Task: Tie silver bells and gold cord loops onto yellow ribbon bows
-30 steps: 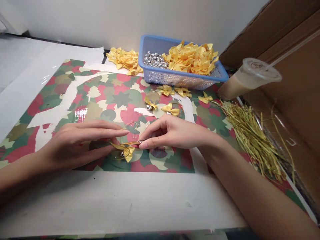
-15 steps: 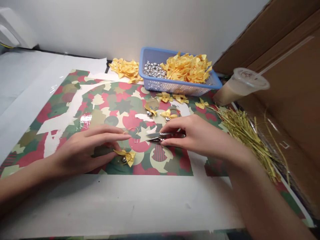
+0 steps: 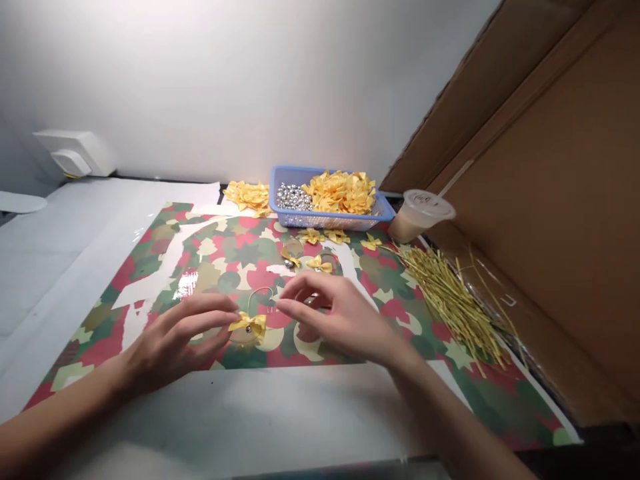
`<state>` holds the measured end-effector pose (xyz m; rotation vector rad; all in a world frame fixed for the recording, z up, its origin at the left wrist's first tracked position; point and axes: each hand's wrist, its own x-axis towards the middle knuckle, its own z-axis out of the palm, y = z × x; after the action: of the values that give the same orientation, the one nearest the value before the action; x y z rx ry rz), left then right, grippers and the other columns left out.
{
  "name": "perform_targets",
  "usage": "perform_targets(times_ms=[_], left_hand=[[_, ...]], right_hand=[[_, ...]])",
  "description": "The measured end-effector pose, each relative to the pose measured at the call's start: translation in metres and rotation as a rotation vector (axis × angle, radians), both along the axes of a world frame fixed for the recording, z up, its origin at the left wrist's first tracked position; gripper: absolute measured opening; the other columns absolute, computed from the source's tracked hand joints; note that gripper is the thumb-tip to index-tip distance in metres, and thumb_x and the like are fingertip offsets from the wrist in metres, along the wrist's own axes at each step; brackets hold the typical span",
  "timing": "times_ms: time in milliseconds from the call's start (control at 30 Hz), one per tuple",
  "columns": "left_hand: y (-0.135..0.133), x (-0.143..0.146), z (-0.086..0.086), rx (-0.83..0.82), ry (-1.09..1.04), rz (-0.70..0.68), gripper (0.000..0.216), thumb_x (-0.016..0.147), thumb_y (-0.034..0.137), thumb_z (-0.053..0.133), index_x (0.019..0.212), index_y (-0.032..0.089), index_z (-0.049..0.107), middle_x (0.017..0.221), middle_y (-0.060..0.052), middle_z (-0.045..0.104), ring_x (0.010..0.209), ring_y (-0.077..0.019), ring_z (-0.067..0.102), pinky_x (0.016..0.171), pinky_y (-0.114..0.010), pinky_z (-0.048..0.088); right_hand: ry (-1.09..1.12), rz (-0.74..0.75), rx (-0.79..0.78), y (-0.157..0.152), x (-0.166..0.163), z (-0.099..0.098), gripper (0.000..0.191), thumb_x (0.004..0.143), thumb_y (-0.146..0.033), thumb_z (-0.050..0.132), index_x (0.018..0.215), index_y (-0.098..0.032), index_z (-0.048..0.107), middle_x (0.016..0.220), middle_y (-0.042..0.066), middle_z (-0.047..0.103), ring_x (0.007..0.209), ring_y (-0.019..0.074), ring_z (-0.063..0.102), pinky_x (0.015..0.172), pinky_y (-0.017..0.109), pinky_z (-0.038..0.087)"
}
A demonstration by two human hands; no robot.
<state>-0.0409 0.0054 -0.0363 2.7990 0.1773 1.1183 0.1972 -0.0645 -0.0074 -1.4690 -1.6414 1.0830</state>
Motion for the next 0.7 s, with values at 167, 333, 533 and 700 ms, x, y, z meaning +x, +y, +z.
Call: perform_targets(times_ms=[167,333,533,700], left_hand=[[0.003,-0.003,0.003,0.064,-0.158,0.163,0.026,0.082,0.004,0.058,0.104,0.018,0.054,0.091,-0.004,0.065,0.080,-0.0134,0.066,0.071,-0.025,0.059],[0.007,-0.003,0.006,0.083,-0.191,0.204,0.023,0.082,0.002,0.057,0.100,0.017,0.054,0.089,-0.004,0.064,0.078,-0.0121,0.067,0.072,-0.023,0.059],[0.008,-0.007,0.005,0.098,-0.177,0.236,0.023,0.085,0.006,0.055,0.103,0.019,0.053,0.087,-0.003,0.065,0.076,-0.0128,0.067,0.068,-0.024,0.059],[0.006,-0.007,0.000,-0.087,-0.210,0.294,0.034,0.082,0.005,0.056,0.112,0.021,0.052,0.101,-0.007,0.067,0.093,-0.0176,0.067,0.080,-0.029,0.058]], right_hand=[[0.458,-0.028,-0.151,0.013,-0.042,-0.005,0.027,0.075,-0.042,0.070,0.088,-0.020,0.063,0.086,-0.001,0.060,0.074,0.0089,0.060,0.065,0.020,0.051],[0.642,-0.108,-0.273,0.024,-0.053,-0.013,0.028,0.067,-0.042,0.078,0.079,-0.019,0.068,0.082,-0.002,0.062,0.075,0.0082,0.061,0.070,0.019,0.051],[0.765,-0.044,-0.388,0.023,-0.056,-0.022,0.028,0.060,-0.033,0.083,0.077,-0.018,0.068,0.076,-0.003,0.063,0.072,0.0075,0.061,0.072,0.020,0.050],[0.698,-0.085,-0.222,0.026,-0.058,-0.032,0.025,0.062,-0.034,0.082,0.071,-0.017,0.066,0.068,-0.003,0.063,0.062,0.0081,0.058,0.059,0.019,0.047]])
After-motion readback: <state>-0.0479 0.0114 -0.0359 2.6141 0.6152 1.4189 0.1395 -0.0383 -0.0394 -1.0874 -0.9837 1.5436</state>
